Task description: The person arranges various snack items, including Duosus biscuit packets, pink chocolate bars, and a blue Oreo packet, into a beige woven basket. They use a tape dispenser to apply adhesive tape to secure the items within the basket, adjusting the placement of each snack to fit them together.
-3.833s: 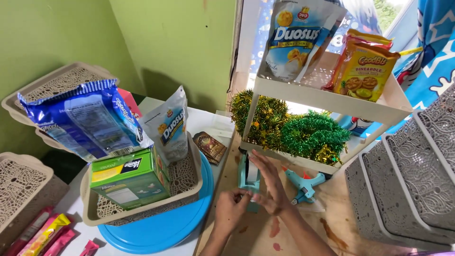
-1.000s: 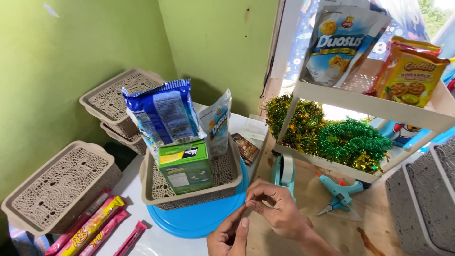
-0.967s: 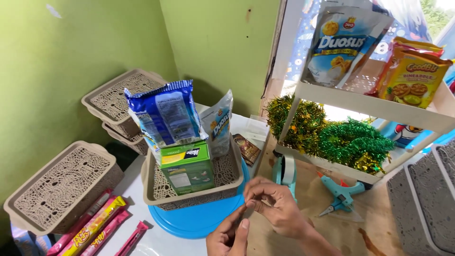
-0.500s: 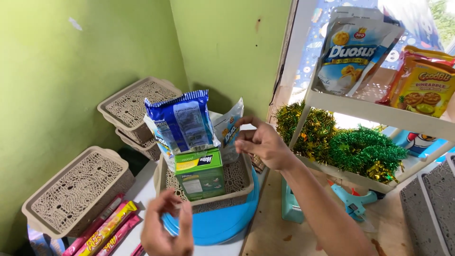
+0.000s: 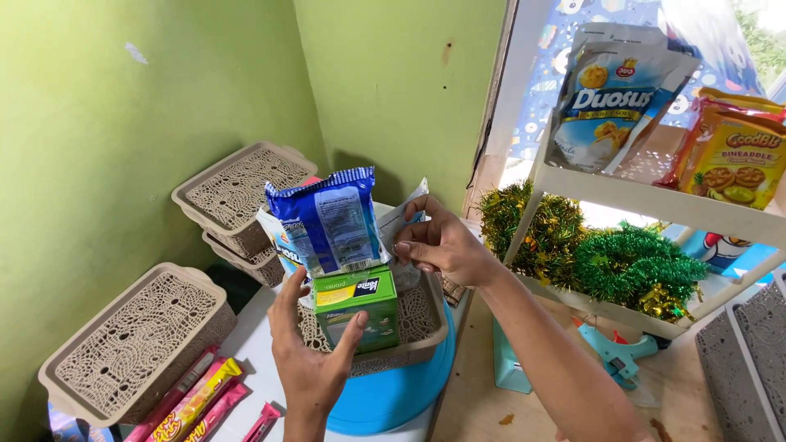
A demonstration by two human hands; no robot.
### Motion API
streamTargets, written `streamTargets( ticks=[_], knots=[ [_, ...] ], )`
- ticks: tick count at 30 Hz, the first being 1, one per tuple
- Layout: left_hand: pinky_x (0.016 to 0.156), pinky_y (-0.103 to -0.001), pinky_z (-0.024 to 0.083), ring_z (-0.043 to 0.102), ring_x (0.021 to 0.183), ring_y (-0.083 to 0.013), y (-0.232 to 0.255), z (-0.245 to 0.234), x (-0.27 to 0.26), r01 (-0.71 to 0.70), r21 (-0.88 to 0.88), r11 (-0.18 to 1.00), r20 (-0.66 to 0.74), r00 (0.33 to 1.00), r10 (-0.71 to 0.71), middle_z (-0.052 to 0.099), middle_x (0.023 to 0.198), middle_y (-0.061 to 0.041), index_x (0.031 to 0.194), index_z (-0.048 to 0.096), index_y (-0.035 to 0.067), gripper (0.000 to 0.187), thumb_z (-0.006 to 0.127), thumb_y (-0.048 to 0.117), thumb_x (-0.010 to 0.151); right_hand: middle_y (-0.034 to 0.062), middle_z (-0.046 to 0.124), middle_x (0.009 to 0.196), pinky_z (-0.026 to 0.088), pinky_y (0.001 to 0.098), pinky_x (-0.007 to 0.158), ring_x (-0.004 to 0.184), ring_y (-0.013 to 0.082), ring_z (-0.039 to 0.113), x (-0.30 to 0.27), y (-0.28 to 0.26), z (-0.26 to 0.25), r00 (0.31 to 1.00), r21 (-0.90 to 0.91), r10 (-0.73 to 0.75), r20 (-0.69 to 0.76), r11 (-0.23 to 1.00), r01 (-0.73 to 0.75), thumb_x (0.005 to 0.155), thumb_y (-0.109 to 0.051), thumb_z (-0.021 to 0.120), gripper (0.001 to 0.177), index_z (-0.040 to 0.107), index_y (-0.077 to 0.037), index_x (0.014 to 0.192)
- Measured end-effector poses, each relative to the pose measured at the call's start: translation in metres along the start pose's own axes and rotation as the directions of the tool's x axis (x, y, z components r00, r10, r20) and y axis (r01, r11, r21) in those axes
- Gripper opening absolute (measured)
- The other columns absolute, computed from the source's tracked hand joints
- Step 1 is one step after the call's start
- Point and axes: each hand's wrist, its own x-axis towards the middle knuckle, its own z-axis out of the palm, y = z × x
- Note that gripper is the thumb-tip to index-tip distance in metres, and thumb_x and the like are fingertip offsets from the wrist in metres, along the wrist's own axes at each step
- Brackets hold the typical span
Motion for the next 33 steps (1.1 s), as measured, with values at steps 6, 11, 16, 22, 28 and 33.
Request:
streamTargets(
  ticks=[6,11,16,22,28,33],
  knots=[
    [0.097,-0.043,0.05,0.063,0.115,-0.0241,-0.003,0.003,0.001,-0.084,-0.033,0.996,-0.021,0.996,0.084,0.058,0.139,-0.012,0.149,0.049,0.013,0.084,0.079,0.041,0.076,0.0174,0.074,0.086,0.039,0.0184,0.045,0.072,0.0155,0.068,0.005,-0.002,0.005,0.999,-0.041,0.032,-0.039,0.999,-0.034,0.098,-0.003,0.067,0.031,0.042,-0.013,0.114],
    [0.097,-0.043,0.051,0.062,0.113,-0.0245,-0.006,0.003,0.001,-0.112,-0.02,0.994,-0.018,0.994,0.111,0.059,0.137,-0.012,0.148,0.049,0.012,0.081,0.079,0.039,0.077,0.0181,0.075,0.09,0.063,0.0344,0.076,0.08,0.0243,0.073,0.004,-0.003,0.007,0.999,-0.07,0.017,-0.035,0.997,-0.02,0.095,-0.002,0.07,0.035,0.043,-0.012,0.113],
    [0.099,-0.044,0.049,0.06,0.114,-0.0237,-0.013,0.006,0.0,-0.119,0.003,0.993,-0.027,0.993,0.119,0.06,0.135,-0.012,0.148,0.05,0.012,0.082,0.079,0.041,0.077,0.0175,0.075,0.09,0.064,0.0335,0.075,0.081,0.0241,0.074,0.001,0.005,0.012,0.998,-0.038,-0.021,-0.059,0.999,0.019,0.093,-0.004,0.073,0.036,0.043,-0.011,0.112],
    [0.101,-0.043,0.053,0.057,0.125,-0.0277,-0.017,0.01,-0.002,-0.11,-0.032,0.993,-0.04,0.993,0.109,0.058,0.141,-0.014,0.147,0.05,0.008,0.081,0.08,0.039,0.077,0.0135,0.075,0.088,0.065,0.0344,0.076,0.081,0.0208,0.075,-0.005,0.029,0.025,0.965,-0.024,-0.113,-0.236,0.994,0.111,0.091,-0.005,0.076,0.037,0.043,-0.011,0.106],
    [0.1,-0.043,0.053,0.056,0.124,-0.0287,-0.022,0.014,-0.001,-0.132,-0.025,0.991,-0.048,0.99,0.131,0.056,0.142,-0.016,0.148,0.049,0.007,0.081,0.079,0.037,0.079,0.0107,0.072,0.089,0.066,0.0312,0.078,0.084,0.0203,0.074,-0.011,0.039,0.041,0.905,-0.083,-0.201,-0.374,0.98,0.184,0.092,-0.001,0.074,0.031,0.048,-0.008,0.108],
    [0.099,-0.042,0.052,0.057,0.124,-0.0285,-0.021,0.014,-0.003,-0.127,-0.034,0.991,-0.045,0.991,0.125,0.054,0.144,-0.016,0.148,0.048,0.006,0.081,0.079,0.035,0.079,0.0056,0.066,0.088,0.053,0.0207,0.064,0.077,0.0111,0.063,-0.017,0.039,0.053,0.824,-0.415,-0.435,-0.365,0.868,0.274,0.097,-0.009,0.072,0.016,0.057,-0.007,0.104]
  ],
)
